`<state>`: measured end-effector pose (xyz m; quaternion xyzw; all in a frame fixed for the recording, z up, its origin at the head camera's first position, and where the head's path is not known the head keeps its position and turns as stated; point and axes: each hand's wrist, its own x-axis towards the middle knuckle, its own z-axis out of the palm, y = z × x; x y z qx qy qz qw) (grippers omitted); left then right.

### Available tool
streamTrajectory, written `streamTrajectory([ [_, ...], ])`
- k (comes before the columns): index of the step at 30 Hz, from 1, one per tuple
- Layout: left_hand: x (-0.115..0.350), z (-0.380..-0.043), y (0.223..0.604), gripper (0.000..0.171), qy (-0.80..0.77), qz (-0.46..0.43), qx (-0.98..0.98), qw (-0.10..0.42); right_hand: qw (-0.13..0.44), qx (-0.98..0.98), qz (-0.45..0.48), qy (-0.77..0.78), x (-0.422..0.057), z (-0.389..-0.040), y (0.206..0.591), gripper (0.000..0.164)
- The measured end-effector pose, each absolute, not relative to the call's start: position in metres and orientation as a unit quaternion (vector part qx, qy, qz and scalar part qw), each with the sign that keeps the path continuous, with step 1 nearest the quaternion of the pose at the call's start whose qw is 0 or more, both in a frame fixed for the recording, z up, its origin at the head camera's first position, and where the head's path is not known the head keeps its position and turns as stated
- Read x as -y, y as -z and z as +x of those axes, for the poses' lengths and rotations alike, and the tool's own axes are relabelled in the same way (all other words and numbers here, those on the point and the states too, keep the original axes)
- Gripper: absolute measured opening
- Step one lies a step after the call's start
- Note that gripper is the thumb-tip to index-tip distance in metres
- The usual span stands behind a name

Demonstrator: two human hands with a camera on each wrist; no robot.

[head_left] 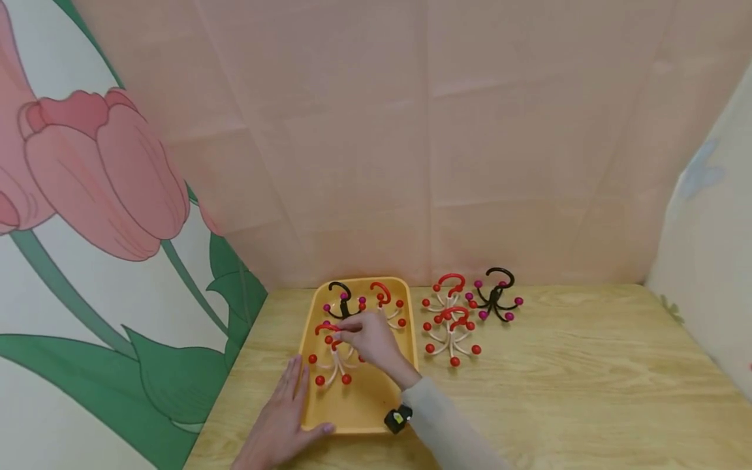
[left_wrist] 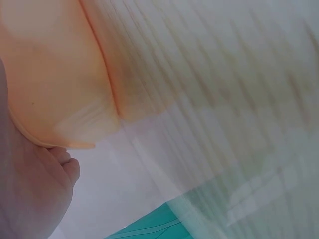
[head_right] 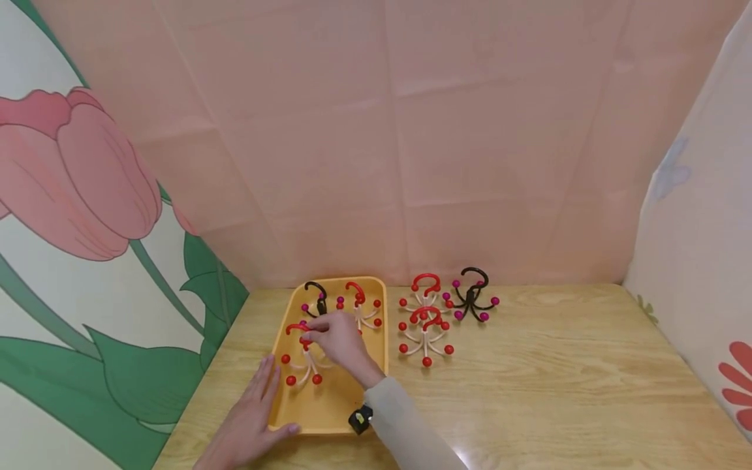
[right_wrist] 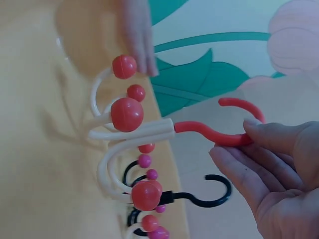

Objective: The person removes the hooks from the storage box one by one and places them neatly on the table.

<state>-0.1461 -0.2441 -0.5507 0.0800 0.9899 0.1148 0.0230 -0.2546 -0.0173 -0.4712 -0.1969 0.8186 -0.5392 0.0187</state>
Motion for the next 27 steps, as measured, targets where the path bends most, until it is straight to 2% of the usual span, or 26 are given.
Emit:
streamTrajectory([
  [9,0.243,-0.143,0.551,0.126,-0.121,0.074,-0.989,0.039,0.021,-0.788,-0.200,0.582,0.000,-0.246,0.453,0.017],
  [17,0.244,-0.143,0.549,0.125,-0.112,0.079,-0.990,0.021,0.028,-0.758,-0.196,0.621,-0.020,-0.240,0.433,0.021],
  [27,0.243,-0.144,0.549,0.126,-0.110,0.080,-0.990,0.023,0.015,-0.761,-0.171,0.625,-0.048,-0.228,0.406,0.022],
])
